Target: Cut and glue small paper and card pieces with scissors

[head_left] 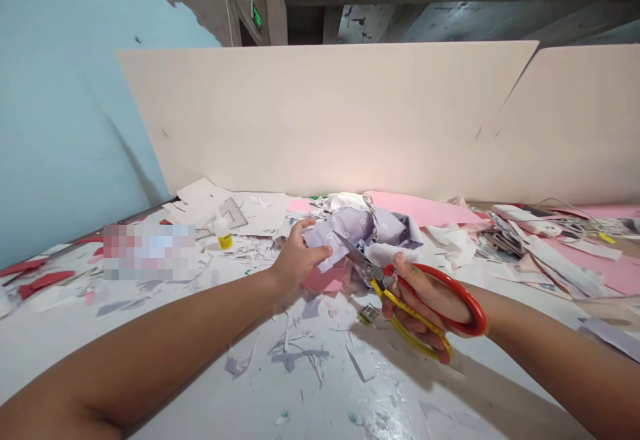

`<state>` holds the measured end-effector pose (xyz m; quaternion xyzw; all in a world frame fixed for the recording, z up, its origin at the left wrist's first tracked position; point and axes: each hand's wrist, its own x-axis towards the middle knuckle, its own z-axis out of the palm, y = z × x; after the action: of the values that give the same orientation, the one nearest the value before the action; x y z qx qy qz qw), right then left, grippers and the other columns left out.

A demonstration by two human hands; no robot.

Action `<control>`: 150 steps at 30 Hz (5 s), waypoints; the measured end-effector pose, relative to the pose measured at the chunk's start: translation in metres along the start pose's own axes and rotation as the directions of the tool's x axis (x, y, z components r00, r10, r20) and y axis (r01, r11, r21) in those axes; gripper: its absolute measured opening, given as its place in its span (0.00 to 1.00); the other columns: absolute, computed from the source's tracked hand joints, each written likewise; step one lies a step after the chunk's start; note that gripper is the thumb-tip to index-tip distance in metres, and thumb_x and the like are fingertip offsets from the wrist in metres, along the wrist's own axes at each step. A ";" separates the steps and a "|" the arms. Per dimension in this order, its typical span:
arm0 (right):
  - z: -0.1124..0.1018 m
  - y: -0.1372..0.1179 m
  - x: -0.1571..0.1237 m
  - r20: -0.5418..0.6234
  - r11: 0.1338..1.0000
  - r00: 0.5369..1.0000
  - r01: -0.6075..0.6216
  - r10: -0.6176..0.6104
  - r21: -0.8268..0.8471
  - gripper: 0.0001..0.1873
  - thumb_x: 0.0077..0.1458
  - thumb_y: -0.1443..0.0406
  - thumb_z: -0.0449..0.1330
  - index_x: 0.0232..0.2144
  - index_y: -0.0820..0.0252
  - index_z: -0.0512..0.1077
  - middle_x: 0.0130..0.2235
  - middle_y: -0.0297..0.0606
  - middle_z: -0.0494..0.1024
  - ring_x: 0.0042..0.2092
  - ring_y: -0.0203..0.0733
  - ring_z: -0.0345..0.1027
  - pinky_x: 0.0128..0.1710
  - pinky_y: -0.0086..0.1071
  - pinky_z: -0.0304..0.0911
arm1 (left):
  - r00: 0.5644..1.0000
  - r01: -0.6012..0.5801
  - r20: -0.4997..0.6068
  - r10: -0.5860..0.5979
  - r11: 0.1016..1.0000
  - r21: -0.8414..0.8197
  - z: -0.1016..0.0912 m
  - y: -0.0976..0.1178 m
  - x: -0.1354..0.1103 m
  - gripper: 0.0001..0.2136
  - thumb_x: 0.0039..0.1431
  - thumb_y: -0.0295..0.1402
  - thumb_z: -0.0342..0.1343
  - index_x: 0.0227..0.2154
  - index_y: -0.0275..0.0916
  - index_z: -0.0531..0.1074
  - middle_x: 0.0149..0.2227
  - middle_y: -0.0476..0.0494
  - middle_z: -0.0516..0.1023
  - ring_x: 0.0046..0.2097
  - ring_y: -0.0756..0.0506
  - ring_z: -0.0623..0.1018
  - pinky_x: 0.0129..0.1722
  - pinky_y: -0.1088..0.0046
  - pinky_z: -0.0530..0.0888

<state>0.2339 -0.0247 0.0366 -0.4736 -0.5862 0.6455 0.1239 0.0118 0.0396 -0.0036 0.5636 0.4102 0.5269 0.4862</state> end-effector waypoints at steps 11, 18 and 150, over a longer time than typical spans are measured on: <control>-0.002 0.003 0.000 -0.021 0.999 1.000 -0.016 0.017 0.050 0.43 0.41 0.33 0.33 0.24 0.64 0.65 0.14 0.29 0.59 0.11 0.31 0.55 0.06 0.27 0.56 | 0.998 0.021 -0.059 -0.020 1.000 0.020 -0.003 0.011 -0.006 0.30 0.42 0.31 0.61 0.49 0.45 0.56 0.36 0.46 0.67 0.27 0.50 0.72 0.24 0.73 0.71; -0.003 0.004 0.001 0.000 0.999 1.000 -0.031 0.031 0.033 0.45 0.40 0.33 0.30 0.25 0.64 0.65 0.14 0.29 0.58 0.10 0.32 0.56 0.06 0.27 0.55 | 0.999 0.008 -0.053 -0.009 1.000 -0.009 -0.004 0.006 -0.004 0.29 0.42 0.32 0.61 0.48 0.45 0.56 0.38 0.46 0.66 0.28 0.51 0.73 0.25 0.73 0.71; 0.033 -0.029 0.013 -0.168 0.997 0.985 -0.023 0.035 0.075 0.38 0.43 0.34 0.37 0.22 0.61 0.64 0.15 0.29 0.58 0.15 0.31 0.53 0.14 0.31 0.61 | 0.992 0.087 -0.103 -0.069 0.979 0.187 0.004 0.028 -0.051 0.16 0.42 0.33 0.59 0.37 0.39 0.68 0.37 0.43 0.68 0.32 0.51 0.70 0.23 0.80 0.67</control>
<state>0.1906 -0.0279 0.0514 -0.5303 -0.5427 0.6258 0.1809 0.0085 -0.0164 0.0140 0.5653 0.5034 0.4921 0.4300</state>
